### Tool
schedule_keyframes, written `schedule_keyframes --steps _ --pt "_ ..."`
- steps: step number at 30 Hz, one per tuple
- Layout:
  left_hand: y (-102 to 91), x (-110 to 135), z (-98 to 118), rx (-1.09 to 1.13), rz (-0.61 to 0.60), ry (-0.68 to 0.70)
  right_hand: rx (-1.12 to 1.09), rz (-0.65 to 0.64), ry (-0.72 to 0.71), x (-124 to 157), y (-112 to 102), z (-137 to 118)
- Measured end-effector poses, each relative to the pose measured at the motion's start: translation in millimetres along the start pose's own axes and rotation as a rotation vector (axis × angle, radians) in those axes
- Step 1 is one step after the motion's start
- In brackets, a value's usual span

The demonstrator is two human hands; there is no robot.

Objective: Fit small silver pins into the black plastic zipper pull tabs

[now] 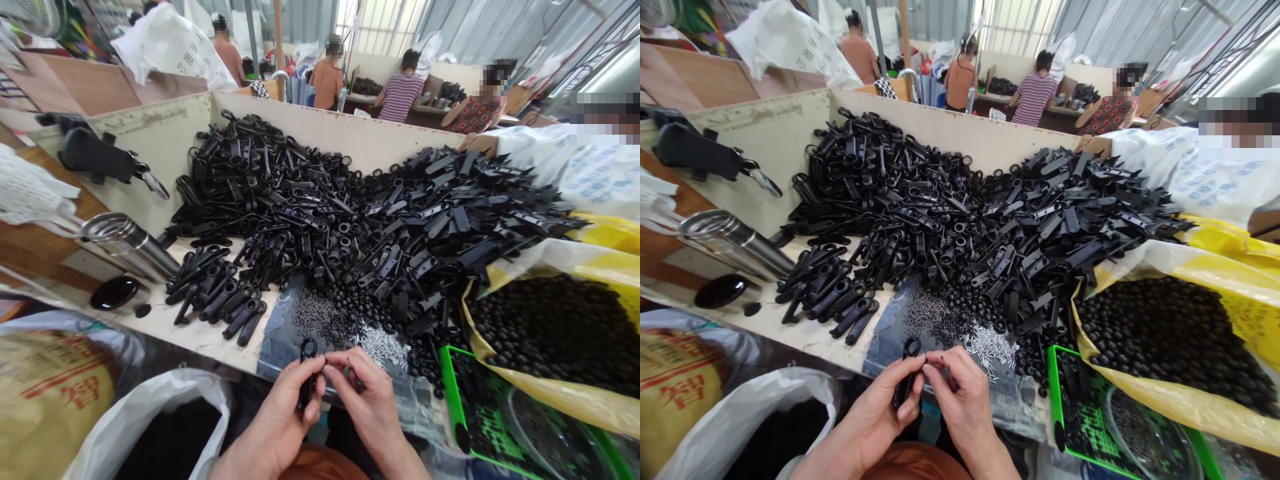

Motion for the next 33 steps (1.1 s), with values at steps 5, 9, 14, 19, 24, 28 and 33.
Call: schedule_keyframes --steps 5,9,14,19,24,28,33 --pt "1.6 3.6 -2.1 -0.011 -0.028 -0.001 0.065 0.021 -0.051 1.8 -1.2 -1.9" --pt "6.3 7.7 0.4 -0.067 -0.171 -0.024 0.024 0.045 0.044 1.2 -5.2 3.6" --pt "3.5 12.0 4.8 -0.195 -0.283 0.029 -0.043 -0.009 0.114 0.9 -6.0 3.9" --pt "3.6 18.4 5.6 -0.324 -0.310 0.083 0.019 -0.044 -0.046 0.4 -1.5 -7.0" --pt "6.1 20.7 6.3 -0.372 -0.297 0.046 0.084 -0.033 -0.156 -1.4 -2.3 -9.5" --pt "3.0 20.8 7.0 -0.424 -0.271 0.040 0.128 -0.031 -0.212 -2.9 -4.7 -11.3" --pt "-0.5 21.5 7.8 -0.571 -0.262 0.063 0.137 -0.087 -0.172 -5.7 -6.1 -11.1"
Point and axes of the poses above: each hand's wrist, its own x-axis away from the middle knuckle, its own y-axis out of the palm, z = x × y, the point moved 5 cm from there along -x, towards the middle knuckle, and after that the axes turned 13 degrees about x, right-handed, at the moved point
